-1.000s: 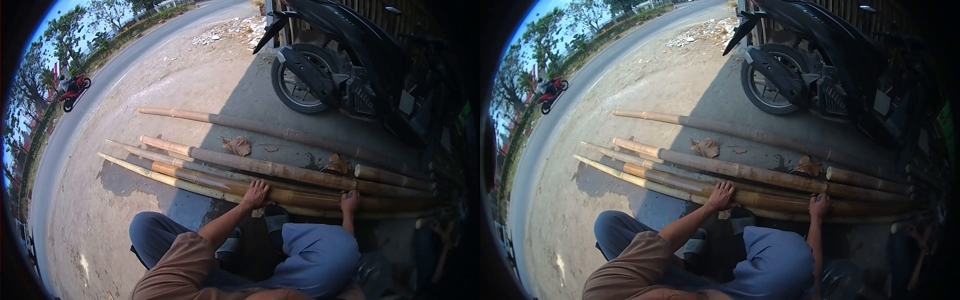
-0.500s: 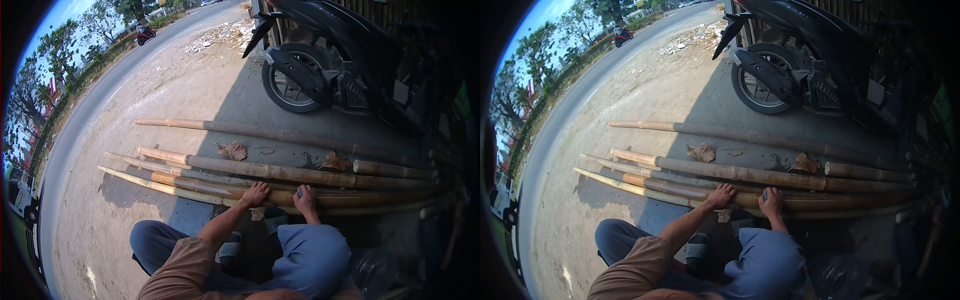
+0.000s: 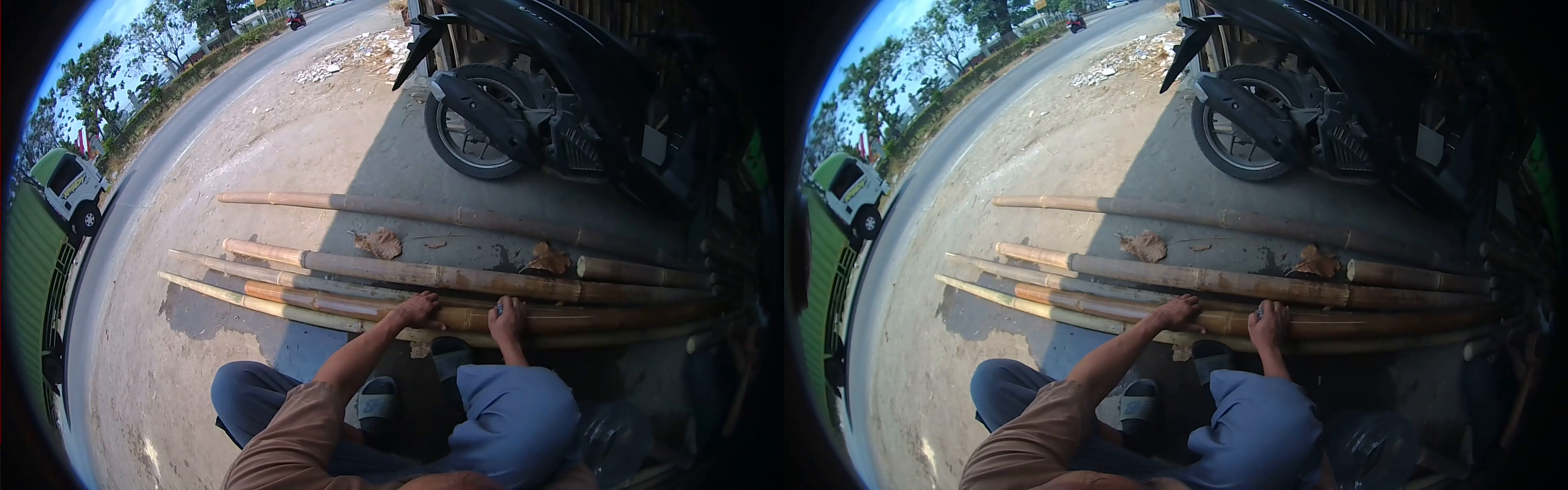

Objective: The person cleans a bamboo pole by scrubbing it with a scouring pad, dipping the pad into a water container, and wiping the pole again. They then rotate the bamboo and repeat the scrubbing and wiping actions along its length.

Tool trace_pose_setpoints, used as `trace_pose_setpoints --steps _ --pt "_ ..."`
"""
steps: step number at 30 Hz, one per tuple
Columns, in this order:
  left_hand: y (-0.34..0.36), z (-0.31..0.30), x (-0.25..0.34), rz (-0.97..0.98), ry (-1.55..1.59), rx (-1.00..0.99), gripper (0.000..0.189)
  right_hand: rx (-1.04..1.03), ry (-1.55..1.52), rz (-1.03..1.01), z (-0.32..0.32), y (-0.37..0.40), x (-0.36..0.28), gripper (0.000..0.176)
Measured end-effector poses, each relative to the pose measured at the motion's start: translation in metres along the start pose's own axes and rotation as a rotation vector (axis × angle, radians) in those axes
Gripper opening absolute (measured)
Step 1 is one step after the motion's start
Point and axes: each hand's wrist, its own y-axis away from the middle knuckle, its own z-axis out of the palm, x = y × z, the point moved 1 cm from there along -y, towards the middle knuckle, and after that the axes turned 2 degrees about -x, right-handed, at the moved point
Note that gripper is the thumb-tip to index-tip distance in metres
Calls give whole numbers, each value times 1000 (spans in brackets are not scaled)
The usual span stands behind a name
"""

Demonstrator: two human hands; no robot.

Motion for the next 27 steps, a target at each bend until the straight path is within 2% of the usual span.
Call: trace_pose_setpoints --steps 2,4,6,10,12,14,16,17,18,21,23,25,27 --pt "-1 -1 4 1 5 -15 76 -81 -68 -179 8 12 -63 26" --pt "2 4 4 7 -7 23 77 -85 -61 -141 1 10 -47 25" --pt "1 4 2 -14 -6 63 77 -29 -13 -74 -14 -1 -3 23" --pt "8 1 14 -98 44 32 82 90 312 308 -89 -21 143 26" --pt "8 -1 15 -129 47 30 84 160 437 455 -130 -29 174 29" --pt "10 10 18 -134 8 50 82 156 468 450 -117 -27 169 30" --pt "10 13 24 -141 -26 79 80 139 414 392 -82 -21 121 29" --pt "12 13 25 -151 -44 91 79 25 284 338 -60 -17 76 27" --pt "12 10 27 -169 -46 92 79 84 156 146 -22 -4 42 25" --pt "18 4 42 -221 -38 109 80 -136 -87 -170 11 17 -71 26" --pt "23 -8 51 -220 -44 140 83 -79 -77 -271 3 19 -70 27" --pt "27 -6 49 -196 -93 156 91 -153 -54 -89 -14 10 -40 27" --pt "25 -5 48 -207 -119 154 95 -42 34 61 -32 1 19 27"
